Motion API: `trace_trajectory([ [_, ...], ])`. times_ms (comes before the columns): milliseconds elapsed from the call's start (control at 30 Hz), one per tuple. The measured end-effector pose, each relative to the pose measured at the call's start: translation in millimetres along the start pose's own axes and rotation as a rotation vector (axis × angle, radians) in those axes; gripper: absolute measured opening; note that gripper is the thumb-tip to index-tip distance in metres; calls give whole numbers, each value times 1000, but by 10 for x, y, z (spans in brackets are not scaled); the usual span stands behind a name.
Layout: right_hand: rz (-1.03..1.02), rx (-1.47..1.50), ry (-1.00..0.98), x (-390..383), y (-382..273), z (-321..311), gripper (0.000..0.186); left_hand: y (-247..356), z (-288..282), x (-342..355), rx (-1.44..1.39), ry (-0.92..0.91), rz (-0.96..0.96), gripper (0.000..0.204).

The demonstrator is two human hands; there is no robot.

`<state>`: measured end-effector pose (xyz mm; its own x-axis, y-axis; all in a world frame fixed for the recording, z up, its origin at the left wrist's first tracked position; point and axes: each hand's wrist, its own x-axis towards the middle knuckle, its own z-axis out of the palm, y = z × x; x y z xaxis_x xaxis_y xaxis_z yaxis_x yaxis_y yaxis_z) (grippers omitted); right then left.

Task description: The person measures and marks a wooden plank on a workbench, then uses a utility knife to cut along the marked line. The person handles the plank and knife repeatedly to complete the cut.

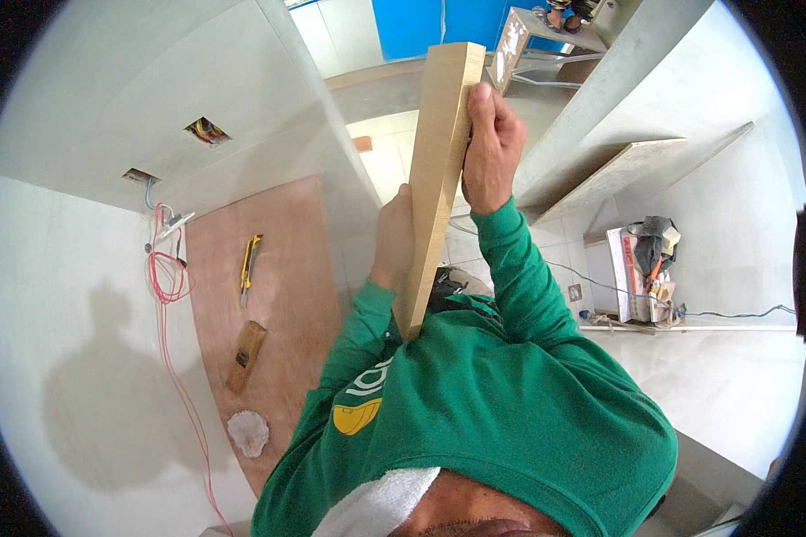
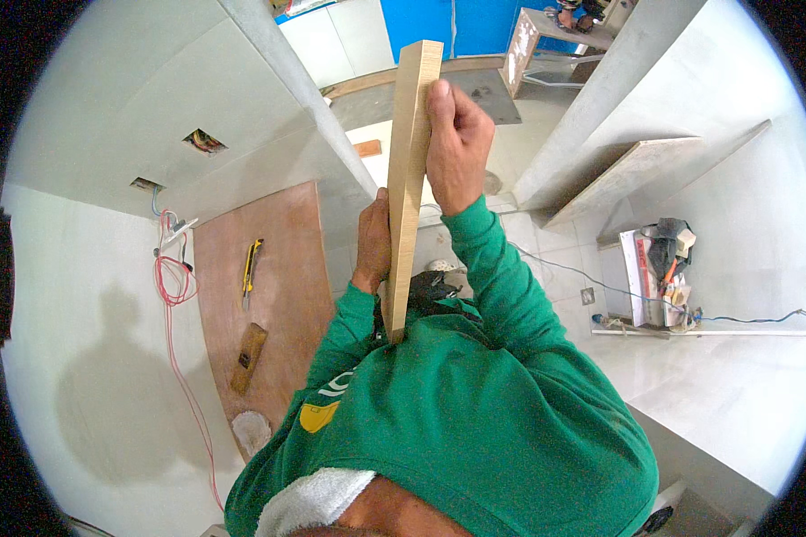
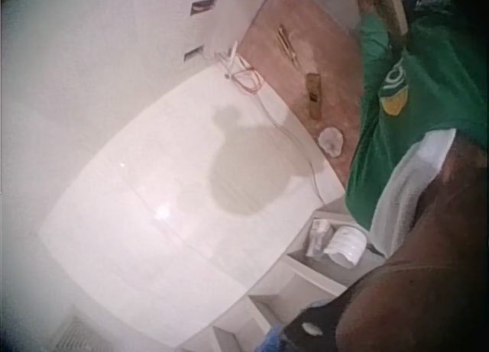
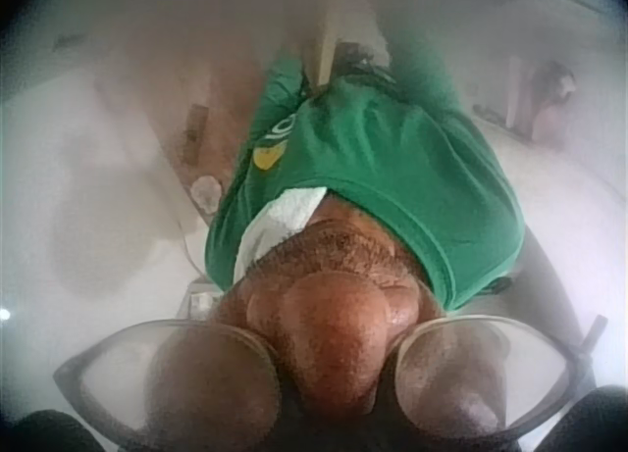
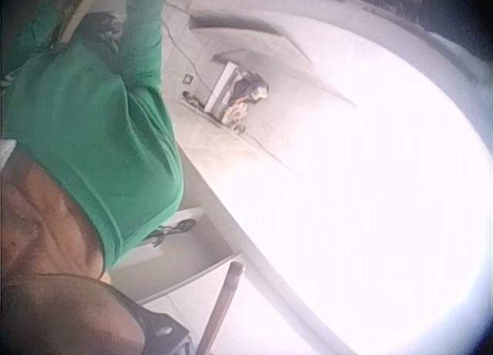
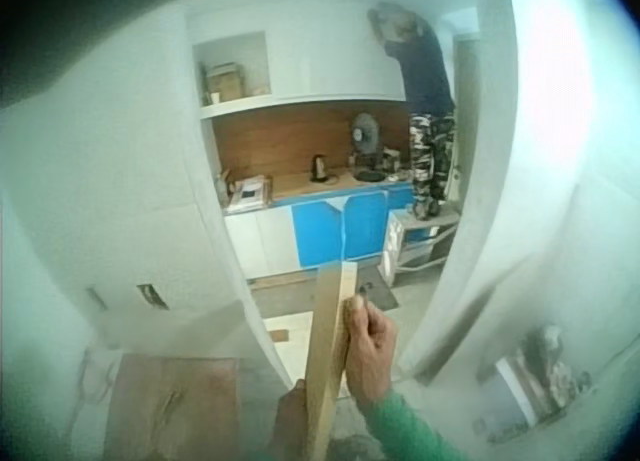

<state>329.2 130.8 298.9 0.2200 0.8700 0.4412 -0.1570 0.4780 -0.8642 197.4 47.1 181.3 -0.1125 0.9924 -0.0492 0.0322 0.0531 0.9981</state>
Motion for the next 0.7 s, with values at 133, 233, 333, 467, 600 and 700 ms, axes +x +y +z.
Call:
trace_trajectory([
  [133, 135, 94, 7, 295, -36, -58, 49, 32, 31, 10, 108, -12, -5, 62],
  [233, 191, 230, -111, 331, -75, -111, 45, 156, 20, 2, -87, -67, -111, 60],
  [333, 101, 180, -186, 143, -90, -133, 31, 257, 11, 49, -70, -28, -80, 55],
  [467, -9, 55, -139, 22, -64, -135, 23, 240, 57, 70, 12, -25, -42, 62],
  [600, -92, 38, 20, 296, -31, -143, 48, 100, 147, 74, 37, -48, -16, 62],
  [700, -70, 52, 80, 523, -49, -160, 53, -13, 176, 122, 109, -75, 74, 61],
])
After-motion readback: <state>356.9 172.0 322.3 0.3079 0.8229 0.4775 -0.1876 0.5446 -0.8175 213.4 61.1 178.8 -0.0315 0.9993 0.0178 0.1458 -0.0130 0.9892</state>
